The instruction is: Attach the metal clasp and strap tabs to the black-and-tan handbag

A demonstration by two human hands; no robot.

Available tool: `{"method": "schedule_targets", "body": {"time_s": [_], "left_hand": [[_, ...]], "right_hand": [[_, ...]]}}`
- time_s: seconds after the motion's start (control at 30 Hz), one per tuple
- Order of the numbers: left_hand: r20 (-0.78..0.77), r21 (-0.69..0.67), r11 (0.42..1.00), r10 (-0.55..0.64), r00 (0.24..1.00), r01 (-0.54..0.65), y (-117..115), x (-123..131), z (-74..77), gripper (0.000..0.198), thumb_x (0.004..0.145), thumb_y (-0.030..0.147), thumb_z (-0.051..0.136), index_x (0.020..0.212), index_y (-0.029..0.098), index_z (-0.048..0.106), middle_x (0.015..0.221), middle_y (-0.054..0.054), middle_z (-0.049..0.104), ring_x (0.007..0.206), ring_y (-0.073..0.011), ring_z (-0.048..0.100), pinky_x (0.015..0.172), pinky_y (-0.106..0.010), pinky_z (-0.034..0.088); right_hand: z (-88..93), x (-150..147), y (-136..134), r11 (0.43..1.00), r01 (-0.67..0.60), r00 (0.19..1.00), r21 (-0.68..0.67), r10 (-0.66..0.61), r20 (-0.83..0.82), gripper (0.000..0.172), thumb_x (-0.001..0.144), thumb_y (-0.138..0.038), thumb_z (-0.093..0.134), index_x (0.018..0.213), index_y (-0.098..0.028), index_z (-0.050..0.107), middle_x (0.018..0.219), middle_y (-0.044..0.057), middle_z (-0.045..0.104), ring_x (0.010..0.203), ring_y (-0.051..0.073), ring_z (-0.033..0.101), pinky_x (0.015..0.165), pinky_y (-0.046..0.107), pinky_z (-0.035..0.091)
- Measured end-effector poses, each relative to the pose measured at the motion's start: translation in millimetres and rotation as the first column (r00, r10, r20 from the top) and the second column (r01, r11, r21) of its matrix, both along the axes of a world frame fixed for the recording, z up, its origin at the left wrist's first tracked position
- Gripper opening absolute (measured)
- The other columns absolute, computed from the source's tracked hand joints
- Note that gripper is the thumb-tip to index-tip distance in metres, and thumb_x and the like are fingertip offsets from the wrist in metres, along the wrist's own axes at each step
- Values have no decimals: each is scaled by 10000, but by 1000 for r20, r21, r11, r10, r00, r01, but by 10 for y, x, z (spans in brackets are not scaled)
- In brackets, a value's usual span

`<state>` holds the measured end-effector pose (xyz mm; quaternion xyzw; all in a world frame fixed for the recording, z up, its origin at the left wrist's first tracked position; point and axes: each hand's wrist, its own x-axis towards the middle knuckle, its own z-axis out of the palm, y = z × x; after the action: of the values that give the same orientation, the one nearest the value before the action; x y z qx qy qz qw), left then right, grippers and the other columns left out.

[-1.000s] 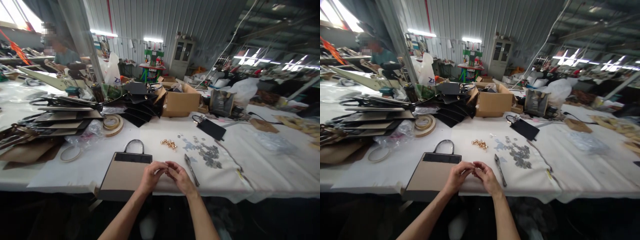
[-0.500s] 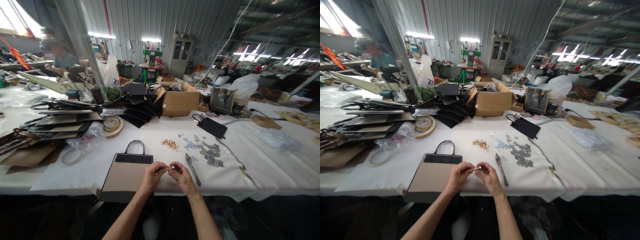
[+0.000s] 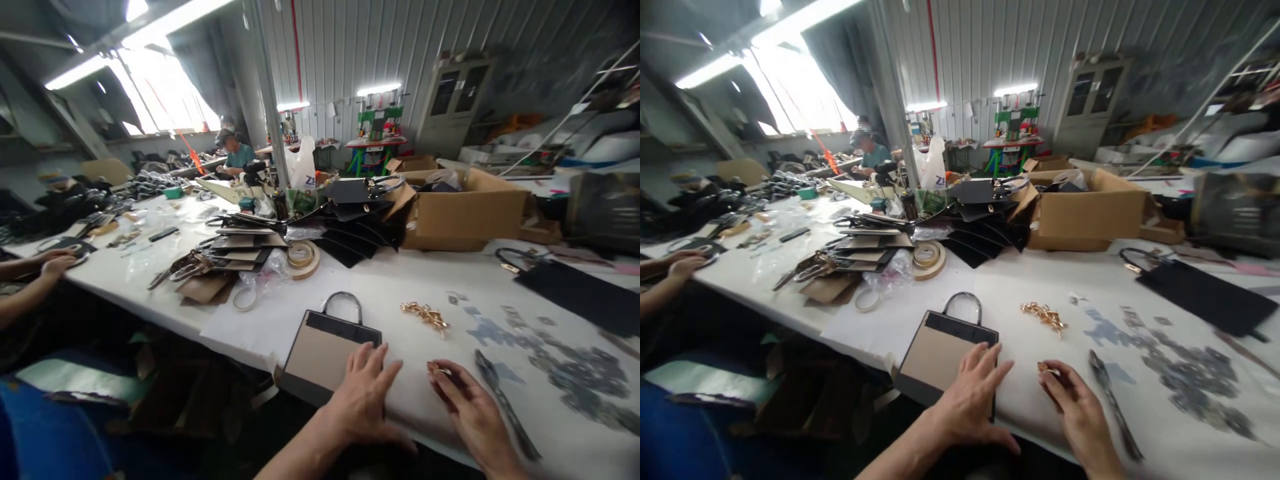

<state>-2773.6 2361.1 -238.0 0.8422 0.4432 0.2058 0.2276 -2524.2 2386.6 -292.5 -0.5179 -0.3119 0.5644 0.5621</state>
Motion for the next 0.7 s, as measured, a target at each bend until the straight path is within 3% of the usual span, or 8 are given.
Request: {"method": "schedule_targets", "body": {"time_s": [0.1, 0.23, 0.37, 0.47, 0.53, 0.6, 0.63, 0.7], "left_hand": [[-319, -23, 999, -30, 947, 24, -184, -248, -13, 1299, 705, 491, 884, 1683, 279, 54, 1767, -158, -1, 1610, -471, 41, 1265, -733, 124], [-405, -30, 1000, -16, 914, 5, -247, -395, -1, 1055, 812, 228, 736, 1678, 318, 140, 1771, -92, 41, 1621, -402, 106, 1299, -634, 182], [-179, -63, 996, 44, 983, -56, -139, -519, 411, 852, 891, 115, 562, 1652, 362, 267, 1749, -27, 217, 1613, -338, 201, 1296, -580, 266], [212, -58, 969, 248, 945, -241, -38, -676, 843, 585, 1006, 232, 493, 1580, 336, 450, 1673, -26, 416, 1576, -289, 323, 1303, -515, 290], [499, -158, 872, 475, 724, -464, 7, -769, 1057, 485, 1020, 379, 536, 1487, 256, 579, 1547, -73, 580, 1522, -297, 424, 1286, -485, 332], [654, -420, 666, 693, 303, -617, 29, -806, 1171, 528, 965, 499, 636, 1391, 188, 650, 1409, -110, 684, 1450, -313, 520, 1240, -457, 413], [648, -556, 556, 755, 96, -618, 35, -795, 1191, 578, 928, 552, 676, 1357, 164, 661, 1350, -126, 714, 1393, -325, 579, 1195, -460, 471], [560, -755, 415, 811, -168, -508, 39, -715, 1164, 655, 878, 616, 714, 1317, 134, 663, 1268, -157, 744, 1253, -346, 684, 1078, -490, 575]], "right_hand": [[3, -5, 16, 999, -50, 999, 12, 50, 6, 584, 640, -471, 959, 1122, -228, 738, 1110, 66, 777, 989, 186, 722, 874, 176, 620], [35, -11, 17, 998, -55, 999, 36, 55, 1, 554, 669, -467, 946, 1120, -215, 746, 1112, 80, 768, 971, 189, 713, 884, 218, 628], [25, -10, 20, 998, -43, 998, 55, 46, -37, 510, 728, -459, 918, 1140, -222, 732, 1084, 71, 766, 926, 171, 707, 890, 253, 615], [26, -21, 29, 995, -51, 998, 89, 53, -22, 499, 782, -472, 879, 1178, -213, 724, 1045, 72, 759, 901, 171, 696, 861, 273, 598], [44, -35, 31, 992, -63, 998, 112, 65, -13, 499, 808, -477, 857, 1203, -205, 721, 1017, 72, 752, 892, 175, 688, 852, 289, 587], [70, -52, 24, 990, -77, 997, 121, 80, -12, 484, 822, -475, 847, 1199, -198, 726, 968, 67, 749, 876, 176, 682, 842, 295, 577], [83, -60, 18, 989, -80, 996, 125, 83, -20, 469, 825, -471, 845, 1187, -196, 731, 948, 65, 748, 868, 175, 680, 836, 293, 573], [107, -74, 3, 988, -73, 995, 135, 82, -62, 434, 828, -463, 845, 1158, -200, 742, 930, 62, 749, 868, 169, 677, 824, 277, 566]]}}
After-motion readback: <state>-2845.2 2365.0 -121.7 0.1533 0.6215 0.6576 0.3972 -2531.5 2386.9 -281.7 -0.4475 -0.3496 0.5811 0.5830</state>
